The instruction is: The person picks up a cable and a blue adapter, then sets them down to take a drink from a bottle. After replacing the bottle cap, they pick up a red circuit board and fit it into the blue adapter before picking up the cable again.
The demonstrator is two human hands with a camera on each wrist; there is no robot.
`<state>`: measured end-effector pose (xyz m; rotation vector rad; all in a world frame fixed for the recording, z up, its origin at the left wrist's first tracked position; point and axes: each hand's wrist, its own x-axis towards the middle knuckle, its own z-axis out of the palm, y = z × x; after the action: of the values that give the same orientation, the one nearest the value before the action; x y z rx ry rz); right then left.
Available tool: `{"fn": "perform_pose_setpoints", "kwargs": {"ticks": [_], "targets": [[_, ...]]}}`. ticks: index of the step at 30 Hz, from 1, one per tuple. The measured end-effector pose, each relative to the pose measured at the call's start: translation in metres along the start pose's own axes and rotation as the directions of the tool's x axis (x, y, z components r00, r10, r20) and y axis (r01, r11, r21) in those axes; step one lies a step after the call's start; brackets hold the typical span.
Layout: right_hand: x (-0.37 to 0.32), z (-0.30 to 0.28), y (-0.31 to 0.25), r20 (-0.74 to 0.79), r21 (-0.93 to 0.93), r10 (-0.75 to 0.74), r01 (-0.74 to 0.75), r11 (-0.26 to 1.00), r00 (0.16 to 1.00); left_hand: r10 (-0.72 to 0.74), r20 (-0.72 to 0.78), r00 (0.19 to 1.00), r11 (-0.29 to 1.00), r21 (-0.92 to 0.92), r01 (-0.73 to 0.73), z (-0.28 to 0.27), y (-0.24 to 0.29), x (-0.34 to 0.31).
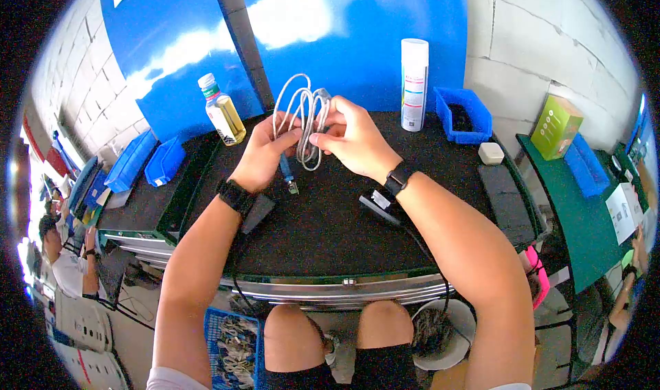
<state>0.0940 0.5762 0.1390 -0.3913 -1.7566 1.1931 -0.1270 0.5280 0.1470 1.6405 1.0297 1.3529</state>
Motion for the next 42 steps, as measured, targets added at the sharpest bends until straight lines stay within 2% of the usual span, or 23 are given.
{"fn": "perform_pose_setpoints", "kwargs": {"ticks": [4, 7, 10, 13, 15, 19, 21, 23, 24, 28, 30, 31, 33, 37, 39, 40, 41, 42], "targets": [[0.0, 0.002, -0.002, 0.014, -0.021, -0.035, 0.035, 0.999, 0.999, 0.02, 0.017, 1.0, 0.998, 0.054, -0.021, -0.002, -0.001, 0.0], [0.0, 0.003, -0.004, -0.033, -0.02, -0.047, 0.046, 0.999, 0.998, 0.037, 0.013, 0.999, 0.999, 0.031, -0.037, 0.003, 0.006, -0.002], [0.001, 0.001, -0.003, -0.078, -0.02, -0.054, 0.053, 0.998, 0.995, 0.059, 0.07, 0.996, 0.996, 0.065, -0.064, 0.006, 0.009, -0.003], [0.002, 0.001, -0.004, -0.134, -0.013, -0.042, 0.041, 0.999, 0.99, 0.085, 0.139, 0.987, 0.996, 0.029, -0.09, 0.006, 0.007, -0.002], [0.002, 0.004, -0.004, -0.273, 0.036, -0.037, 0.049, 0.998, 0.961, 0.061, 0.186, 0.981, 0.996, 0.057, -0.073, 0.005, 0.006, -0.002], [0.001, 0.005, -0.008, -0.268, 0.211, 0.029, 0.029, 0.977, 0.963, 0.086, 0.227, 0.97, 0.981, 0.151, -0.122, 0.008, 0.009, -0.003], [0.0, 0.003, -0.009, -0.229, 0.183, 0.035, 0.008, 0.983, 0.973, 0.018, 0.283, 0.959, 0.992, 0.114, -0.052, 0.007, 0.008, -0.002], [0.001, 0.003, -0.006, -0.075, 0.21, 0.082, -0.065, 0.976, 0.994, -0.02, 0.283, 0.959, 0.996, 0.084, -0.004, 0.008, 0.012, -0.004], [0.0, 0.002, -0.006, -0.039, 0.137, 0.083, -0.077, 0.988, 0.996, -0.057, 0.284, 0.957, 0.998, 0.055, 0.044, 0.008, 0.014, -0.004], [-0.001, 0.006, -0.008, -0.09, 0.12, 0.018, -0.007, 0.993, 0.996, -0.078, 0.247, 0.966, 0.996, 0.068, 0.064, 0.006, 0.008, -0.004], [-0.002, 0.005, -0.013, -0.1, -0.02, 0.011, -0.013, 1.0, 0.995, -0.032, 0.23, 0.973, 0.993, 0.12, 0.004, 0.008, 0.009, -0.005], [-0.001, 0.004, -0.011, -0.102, -0.02, 0.011, -0.013, 1.0, 0.995, -0.033, 0.232, 0.972, 0.993, 0.12, 0.005, 0.008, 0.01, -0.005], [0.003, 0.0, -0.001, -0.147, -0.167, -0.044, 0.019, 0.986, 0.988, -0.071, 0.254, 0.965, 0.993, 0.109, 0.044, 0.009, 0.014, -0.008], [0.005, -0.005, 0.004, -0.21, -0.109, -0.149, 0.129, 0.986, 0.966, -0.027, 0.231, 0.973, 0.999, 0.044, 0.017, 0.015, 0.02, -0.009], [-0.004, -0.004, -0.022, -0.175, -0.061, 0.103, -0.115, 0.991, 0.979, -0.05, 0.284, 0.958, 0.974, 0.224, -0.016, 0.006, 0.019, -0.008], [-0.005, 0.001, -0.026, -0.18, -0.011, 0.094, -0.098, 0.995, 0.979, -0.05, 0.284, 0.957, 0.974, 0.224, -0.015, 0.004, 0.02, -0.008], [-0.004, -0.001, -0.022, -0.181, -0.01, 0.095, -0.099, 0.995, 0.979, 0.016, 0.276, 0.961, 0.937, 0.332, -0.111, 0.003, 0.023, -0.009], [-0.001, -0.003, -0.014, -0.165, 0.091, 0.104, -0.089, 0.992, 0.981, 0.083, 0.275, 0.958, 0.877, 0.436, -0.201, 0.002, 0.026, -0.01]]}}
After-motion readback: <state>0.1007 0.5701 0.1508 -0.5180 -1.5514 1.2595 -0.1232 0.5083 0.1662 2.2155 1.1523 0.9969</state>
